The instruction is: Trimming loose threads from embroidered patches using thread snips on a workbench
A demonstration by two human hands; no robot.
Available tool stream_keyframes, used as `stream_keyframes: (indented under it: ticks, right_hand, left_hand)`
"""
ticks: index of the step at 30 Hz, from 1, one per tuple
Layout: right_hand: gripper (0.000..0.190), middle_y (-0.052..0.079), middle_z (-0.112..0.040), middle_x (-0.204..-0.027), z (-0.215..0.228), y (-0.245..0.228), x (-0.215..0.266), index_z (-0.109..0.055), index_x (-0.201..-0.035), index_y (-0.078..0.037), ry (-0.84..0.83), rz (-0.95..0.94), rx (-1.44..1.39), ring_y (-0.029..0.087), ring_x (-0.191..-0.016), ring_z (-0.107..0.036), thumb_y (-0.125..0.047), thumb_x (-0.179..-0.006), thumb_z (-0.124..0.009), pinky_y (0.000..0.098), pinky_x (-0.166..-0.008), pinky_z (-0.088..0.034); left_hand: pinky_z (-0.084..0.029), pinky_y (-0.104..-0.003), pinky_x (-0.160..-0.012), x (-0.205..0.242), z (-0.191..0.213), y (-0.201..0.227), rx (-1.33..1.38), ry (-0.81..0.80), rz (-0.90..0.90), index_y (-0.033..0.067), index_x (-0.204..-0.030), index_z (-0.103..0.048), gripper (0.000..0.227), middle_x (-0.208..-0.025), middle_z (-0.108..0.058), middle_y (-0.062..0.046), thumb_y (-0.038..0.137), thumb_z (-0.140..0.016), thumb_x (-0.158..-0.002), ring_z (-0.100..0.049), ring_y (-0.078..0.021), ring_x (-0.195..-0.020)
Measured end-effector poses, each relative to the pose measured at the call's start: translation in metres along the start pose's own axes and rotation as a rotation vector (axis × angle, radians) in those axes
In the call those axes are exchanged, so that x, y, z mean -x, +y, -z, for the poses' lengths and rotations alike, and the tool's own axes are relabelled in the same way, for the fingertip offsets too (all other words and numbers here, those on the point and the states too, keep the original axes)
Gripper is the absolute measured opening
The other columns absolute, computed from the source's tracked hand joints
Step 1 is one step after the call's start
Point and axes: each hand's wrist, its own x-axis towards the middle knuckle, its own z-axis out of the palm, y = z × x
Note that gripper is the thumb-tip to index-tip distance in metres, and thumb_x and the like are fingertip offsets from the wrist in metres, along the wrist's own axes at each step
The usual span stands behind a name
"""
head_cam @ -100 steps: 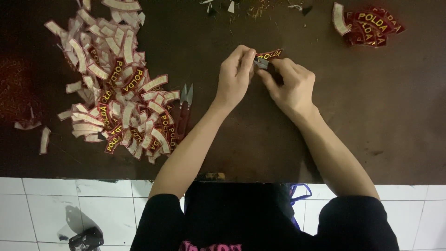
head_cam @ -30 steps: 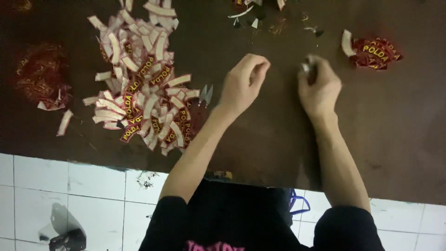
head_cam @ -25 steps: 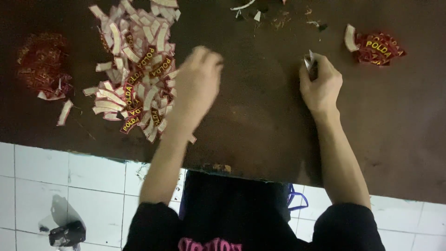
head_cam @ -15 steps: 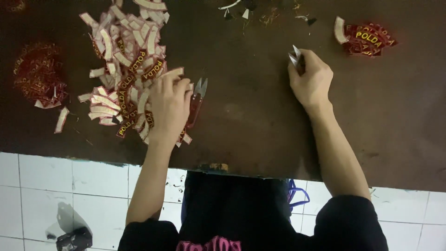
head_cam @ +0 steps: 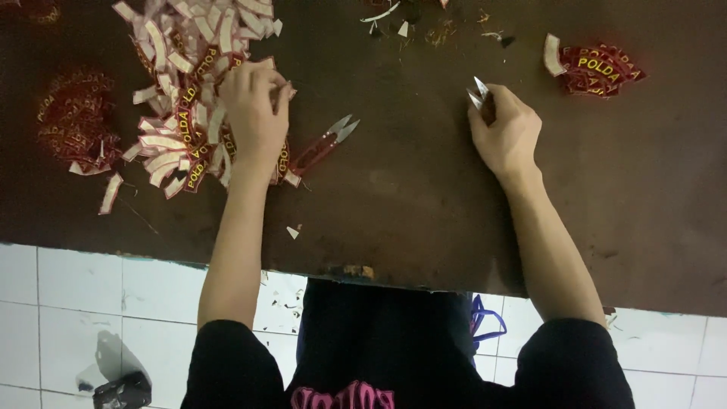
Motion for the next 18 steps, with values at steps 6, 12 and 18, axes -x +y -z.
stream_keyframes:
  ticks: [6, 12, 18]
  right_hand:
    - [0.012, 0.0, -0.059, -0.08, 0.002, -0.002, 0.001, -0.068, -0.107, -0.006, -0.035, -0.044, -0.047, 0.02, -0.068, -0.051, -0.009, -0.095, -0.068, 0.0345, -0.062, -0.043]
    - [0.012, -0.001, -0.041, -0.073, 0.02, -0.051, -0.005, -0.073, -0.109, -0.004, 0.001, -0.171, -0.506, 0.011, -0.068, -0.038, -0.01, -0.108, -0.063, 0.0303, -0.063, -0.035]
    - [0.017, -0.005, -0.061, -0.085, 0.015, -0.055, 0.003, -0.07, -0.104, -0.008, -0.162, -0.262, -0.642, 0.006, -0.067, -0.037, -0.024, -0.102, -0.065, 0.0232, -0.063, -0.033]
  left_hand:
    - [-0.043, -0.039, -0.084, -0.023, 0.034, 0.036, 0.338, 0.146, 0.003, -0.0007, -0.1, -0.06, 0.016, -0.1, -0.059, -0.013, -0.008, -0.075, -0.098, -0.049, -0.0276, -0.097]
    - [-0.054, -0.027, -0.085, -0.032, 0.023, 0.103, 0.968, 0.025, 0.721, 0.0139, -0.111, -0.062, 0.05, -0.1, -0.066, 0.0, 0.057, -0.07, -0.087, -0.063, -0.014, -0.087]
    - [-0.065, -0.031, -0.063, -0.025, -0.041, 0.175, 1.434, -0.107, 0.747, 0.007, -0.097, -0.061, 0.017, -0.083, -0.071, -0.01, 0.019, -0.072, -0.093, -0.071, -0.0185, -0.065]
